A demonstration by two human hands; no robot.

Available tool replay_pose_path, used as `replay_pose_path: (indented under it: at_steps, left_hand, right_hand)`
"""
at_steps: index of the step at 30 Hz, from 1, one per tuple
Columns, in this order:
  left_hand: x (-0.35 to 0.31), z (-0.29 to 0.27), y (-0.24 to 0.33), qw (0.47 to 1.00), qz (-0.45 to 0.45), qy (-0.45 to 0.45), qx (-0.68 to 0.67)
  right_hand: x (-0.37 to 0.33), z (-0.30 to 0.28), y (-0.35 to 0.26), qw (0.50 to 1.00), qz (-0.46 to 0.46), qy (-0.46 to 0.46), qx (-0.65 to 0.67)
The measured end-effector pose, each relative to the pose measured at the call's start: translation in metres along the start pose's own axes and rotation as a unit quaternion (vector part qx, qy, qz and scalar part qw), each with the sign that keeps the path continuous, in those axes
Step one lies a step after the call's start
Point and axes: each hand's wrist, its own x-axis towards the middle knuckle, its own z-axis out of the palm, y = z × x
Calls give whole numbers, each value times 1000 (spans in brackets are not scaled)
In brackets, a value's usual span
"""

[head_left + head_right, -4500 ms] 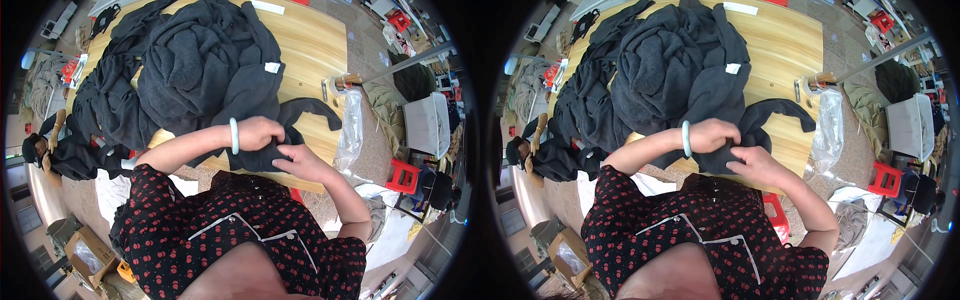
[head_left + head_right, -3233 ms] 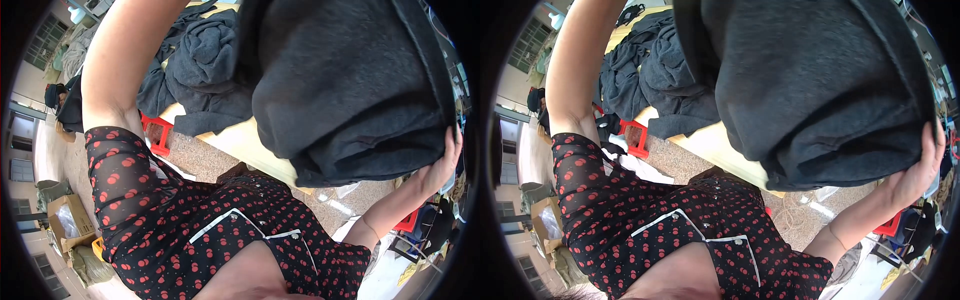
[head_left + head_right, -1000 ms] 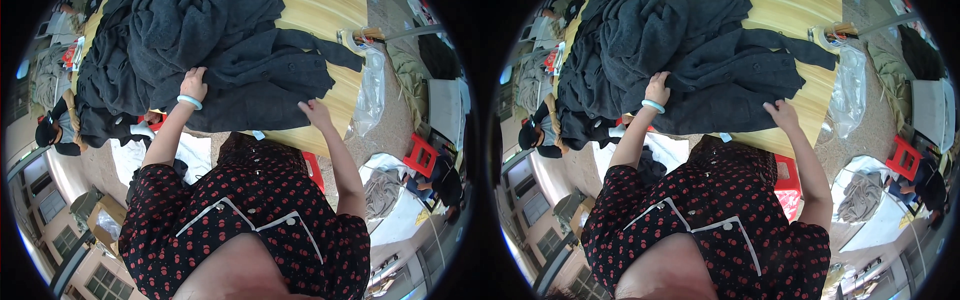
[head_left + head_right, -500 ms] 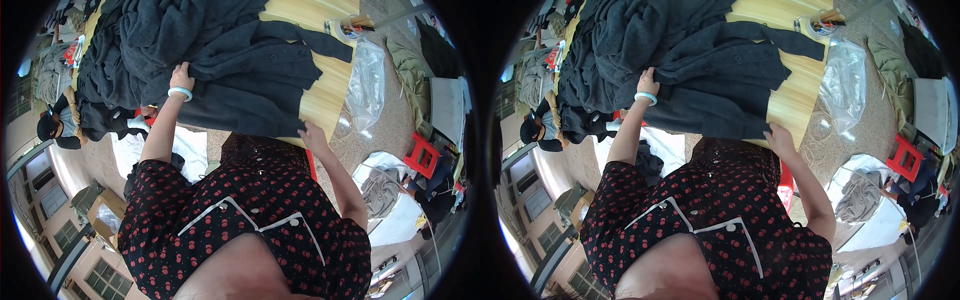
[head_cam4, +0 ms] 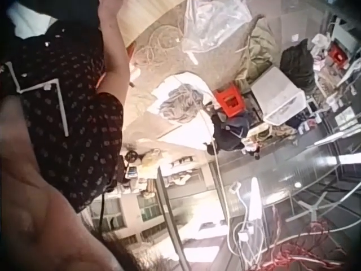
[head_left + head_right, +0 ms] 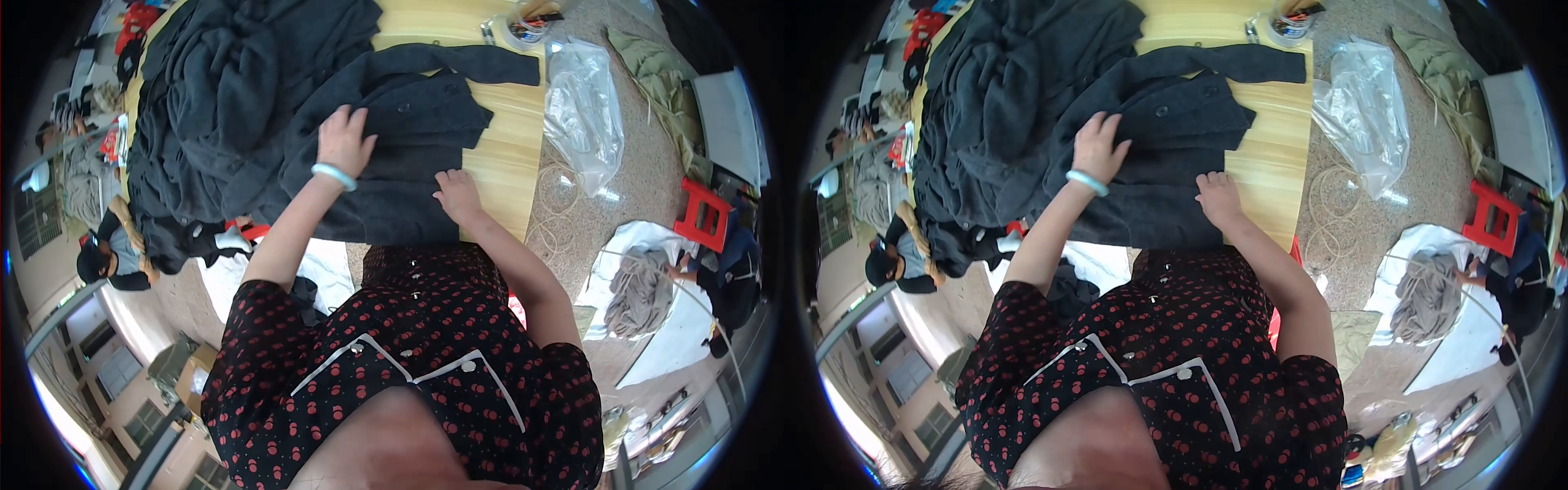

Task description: Folding and stacking dark-colored garments on a table in a factory setting.

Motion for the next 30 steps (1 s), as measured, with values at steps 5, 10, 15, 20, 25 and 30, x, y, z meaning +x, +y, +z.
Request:
replay_pose_path:
  at_steps: [5, 10, 15, 20, 25, 30]
  left_hand:
    - [81, 84, 39, 999, -22, -32, 7]
    - [117, 117, 62, 987, -57, -138, 62]
    - [111, 113, 54, 987, 96, -85, -94]
    - [79, 42, 87, 878, 46, -340, -335]
    - [35, 55, 84, 802, -58, -396, -443]
    - [31, 64, 90, 807, -90, -392, -431]
  right_hand:
    - [-6, 16, -4, 1000, 0, 29, -2]
    - [-15, 5, 4, 997, 13, 75, 19]
    - [-12, -102, -31, 968, -54, 209, 131]
    - [-20, -101, -25, 944, -50, 295, 136]
    - [-20, -66, -10, 950, 16, 267, 159]
    - [-22, -57, -7, 941, 48, 289, 172]
